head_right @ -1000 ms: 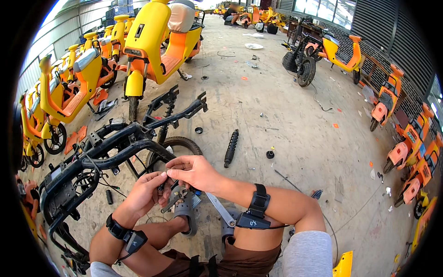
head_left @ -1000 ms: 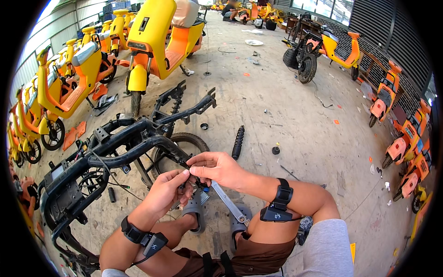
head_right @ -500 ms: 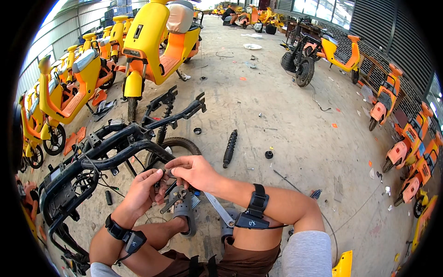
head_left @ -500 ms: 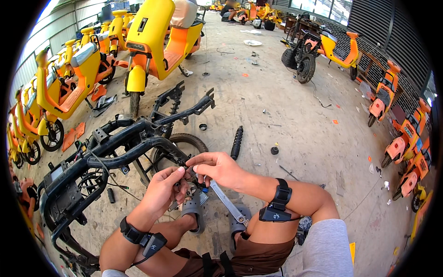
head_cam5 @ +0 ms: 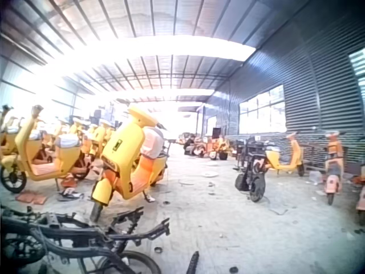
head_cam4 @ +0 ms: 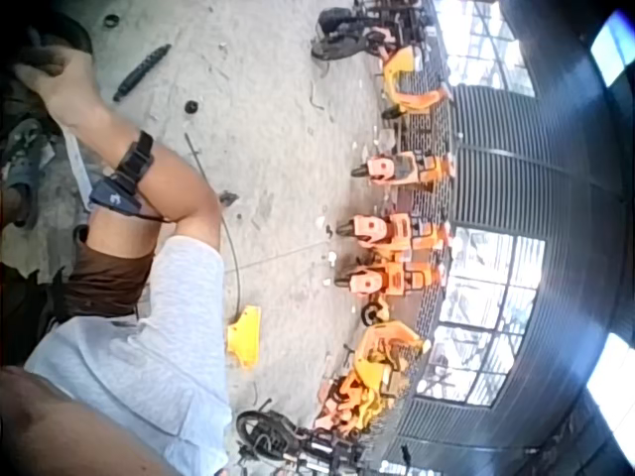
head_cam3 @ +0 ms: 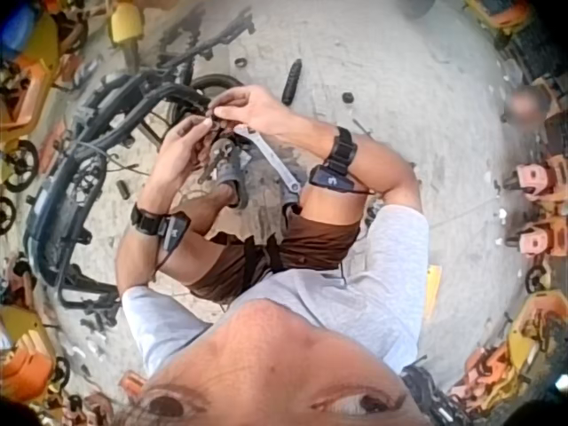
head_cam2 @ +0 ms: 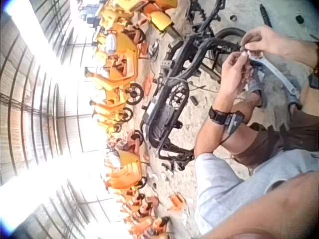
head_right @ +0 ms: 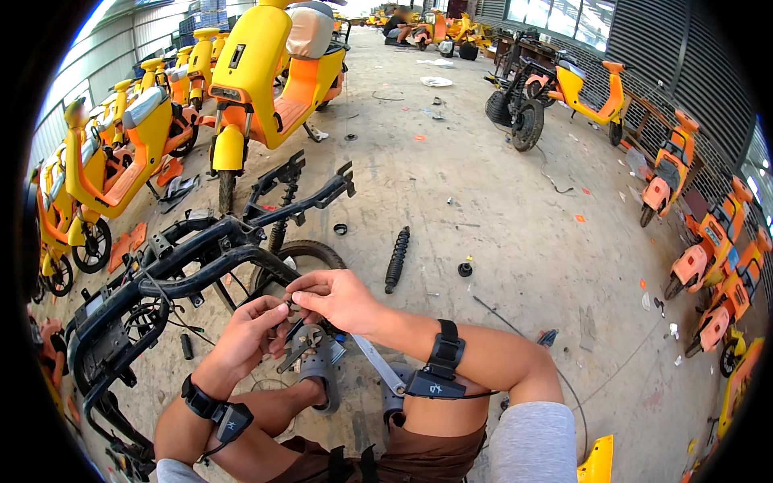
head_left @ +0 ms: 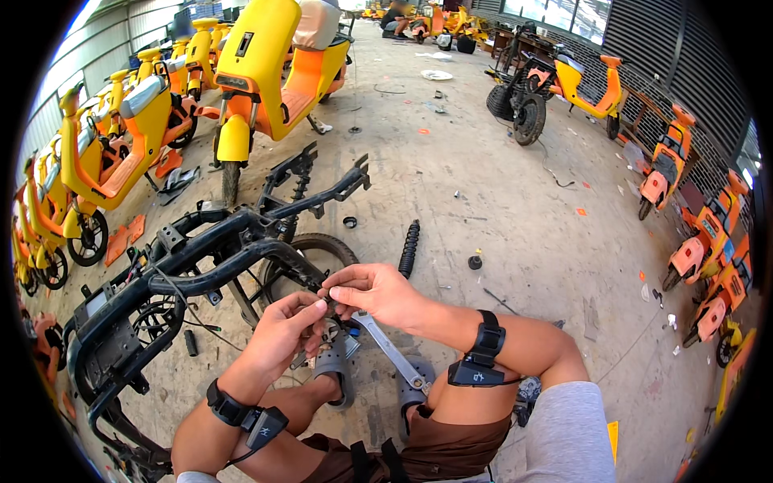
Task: The person removes a shock absorber from an electric scooter frame using a wrench, then disassembles the shock absorber by hand to separate its internal components. The person handles the spring, rod, and small metal parts individually.
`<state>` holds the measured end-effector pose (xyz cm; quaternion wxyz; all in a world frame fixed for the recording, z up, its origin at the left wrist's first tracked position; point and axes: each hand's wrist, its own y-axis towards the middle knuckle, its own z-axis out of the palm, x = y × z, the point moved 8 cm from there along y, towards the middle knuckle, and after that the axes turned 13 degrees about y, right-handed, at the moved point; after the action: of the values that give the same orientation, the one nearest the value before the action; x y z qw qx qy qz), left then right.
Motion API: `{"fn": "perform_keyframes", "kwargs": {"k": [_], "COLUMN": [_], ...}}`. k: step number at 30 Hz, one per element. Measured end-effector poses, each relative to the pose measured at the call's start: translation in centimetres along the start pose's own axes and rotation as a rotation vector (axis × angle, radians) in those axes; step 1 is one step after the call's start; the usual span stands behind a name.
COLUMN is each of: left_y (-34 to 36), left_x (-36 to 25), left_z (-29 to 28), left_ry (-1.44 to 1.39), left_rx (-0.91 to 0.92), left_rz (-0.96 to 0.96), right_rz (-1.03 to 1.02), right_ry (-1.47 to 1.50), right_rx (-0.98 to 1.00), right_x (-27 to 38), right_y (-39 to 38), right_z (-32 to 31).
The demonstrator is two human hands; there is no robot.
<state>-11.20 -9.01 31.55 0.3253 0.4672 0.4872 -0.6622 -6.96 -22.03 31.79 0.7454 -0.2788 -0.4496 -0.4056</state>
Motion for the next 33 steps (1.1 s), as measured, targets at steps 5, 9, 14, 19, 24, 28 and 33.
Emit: {"fn": "perform_keyframes", "kwargs": {"k": [5, 9, 14, 19, 24, 28, 33], "left_y": [0.0, 0.1, 0.1, 0.0, -0.1, -0.3, -0.3], "left_x": [0.1, 0.2, 0.2, -0.1, 0.2, -0.1, 0.0], "left_z": [-0.2, -0.3, -0.2, -0.1, 0.0, 0.3, 0.4], "left_ry": [-0.025, -0.024, -0.005, -0.042, -0.034, -0.068, -0.064], "left_rx": [-0.011, -0.024, -0.008, -0.004, 0.014, 0.032, 0.084], "left_rz": [0.018, 0.009, 0.009, 0.033, 0.012, 0.019, 0.027], "right_rz": [-0.003, 0.074, 0.142, 0.2, 0.259, 0.29, 0.284], "right_ry": [0.01, 0.035, 0.118, 0.141, 0.172, 0.211, 0.248], "right_rx": [-0.017, 0.009, 0.077, 0.084, 0.126, 0.173, 0.168], "right_x": [-0.3, -0.4, -0.5, -1.1, -1.5, -1.5, -1.2], "right_y": [0.2, -0.1, -0.3, -0.4, -0.4, -0.5, -0.5], "right_z": [-0.5, -0.3, 0.1, 0.2, 0.5, 0.6, 1.0]}}
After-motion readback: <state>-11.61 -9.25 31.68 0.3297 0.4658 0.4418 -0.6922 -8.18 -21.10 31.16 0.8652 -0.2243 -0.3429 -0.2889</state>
